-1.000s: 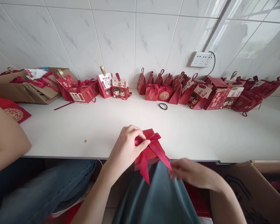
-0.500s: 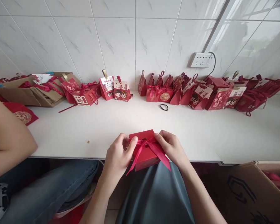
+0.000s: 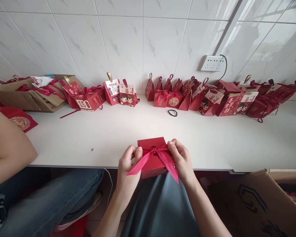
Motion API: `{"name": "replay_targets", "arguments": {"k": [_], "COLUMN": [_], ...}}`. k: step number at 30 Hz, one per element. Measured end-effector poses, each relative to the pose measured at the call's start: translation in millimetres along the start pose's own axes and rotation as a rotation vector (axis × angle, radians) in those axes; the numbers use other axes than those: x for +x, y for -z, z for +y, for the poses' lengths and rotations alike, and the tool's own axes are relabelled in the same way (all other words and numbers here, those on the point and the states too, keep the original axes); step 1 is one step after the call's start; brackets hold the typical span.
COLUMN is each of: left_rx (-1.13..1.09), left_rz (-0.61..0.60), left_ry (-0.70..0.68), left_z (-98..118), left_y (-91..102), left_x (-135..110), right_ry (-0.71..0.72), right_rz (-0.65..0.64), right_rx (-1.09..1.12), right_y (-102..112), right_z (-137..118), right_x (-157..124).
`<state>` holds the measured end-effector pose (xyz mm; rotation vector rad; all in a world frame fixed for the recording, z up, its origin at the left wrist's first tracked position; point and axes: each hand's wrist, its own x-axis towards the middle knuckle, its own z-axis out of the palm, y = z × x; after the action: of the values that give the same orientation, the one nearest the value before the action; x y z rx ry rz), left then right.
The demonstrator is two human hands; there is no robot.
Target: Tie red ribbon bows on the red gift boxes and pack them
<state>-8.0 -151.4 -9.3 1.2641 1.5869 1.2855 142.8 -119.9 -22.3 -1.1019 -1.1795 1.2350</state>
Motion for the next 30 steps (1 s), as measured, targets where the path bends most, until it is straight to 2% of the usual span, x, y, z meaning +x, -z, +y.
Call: {"name": "replay_targets", "arguments": {"k": [4,7,10,14,16,19,24,27,30], "left_rx": [0.023,-0.015,-0.063,-0.098,-0.113,-0.118,-0.086,-0.018,0.052], "left_rz": [0.0,-0.062,-0.112,-0.116,-0.11,-0.119,-0.134,-0.102,-0.087], "left_ry": [-0.015,-0.007,0.039,0.05,0.031,0.029,0.032,-0.004,-0.029], "left_z": [-1.4,-1.7,-1.6,-2.1,-3.5,-6.2,-5.6,-5.0,-7.7], "left_y": [-0.7,3.0,6.7,6.7,6.0,6.1,7.2,6.7,5.9], "left_x": [2.2,5.4,7.5,7.7,8.0,9.3,11.1,10.6,9.8], "right_ry": [-0.072,-0.037,0.198,0.566,0.65,0.665,0.668,0.762,0.907], "right_rz": [-0.003,-0.024,0.01,-0.177,-0.216,-0.175,-0.151,-0.115,0.011], "right_rx": [0.093,-0.031,-0.272,-0.674,-0.842,-0.988,-0.993,-0.909,-0.816], "right_y": [1.0,9.2,13.4,-3.1,-15.8,-27.7,-24.9,-19.7,-17.1], "right_z": [3.9,-2.2,-19.2,-39.6,-41.5,-37.3,-32.6,-27.6,-16.0], "right_x": [4.5,5.6,-2.3,-18.2,-21.3,-19.1,-13.4,-13.5,-15.3]}}
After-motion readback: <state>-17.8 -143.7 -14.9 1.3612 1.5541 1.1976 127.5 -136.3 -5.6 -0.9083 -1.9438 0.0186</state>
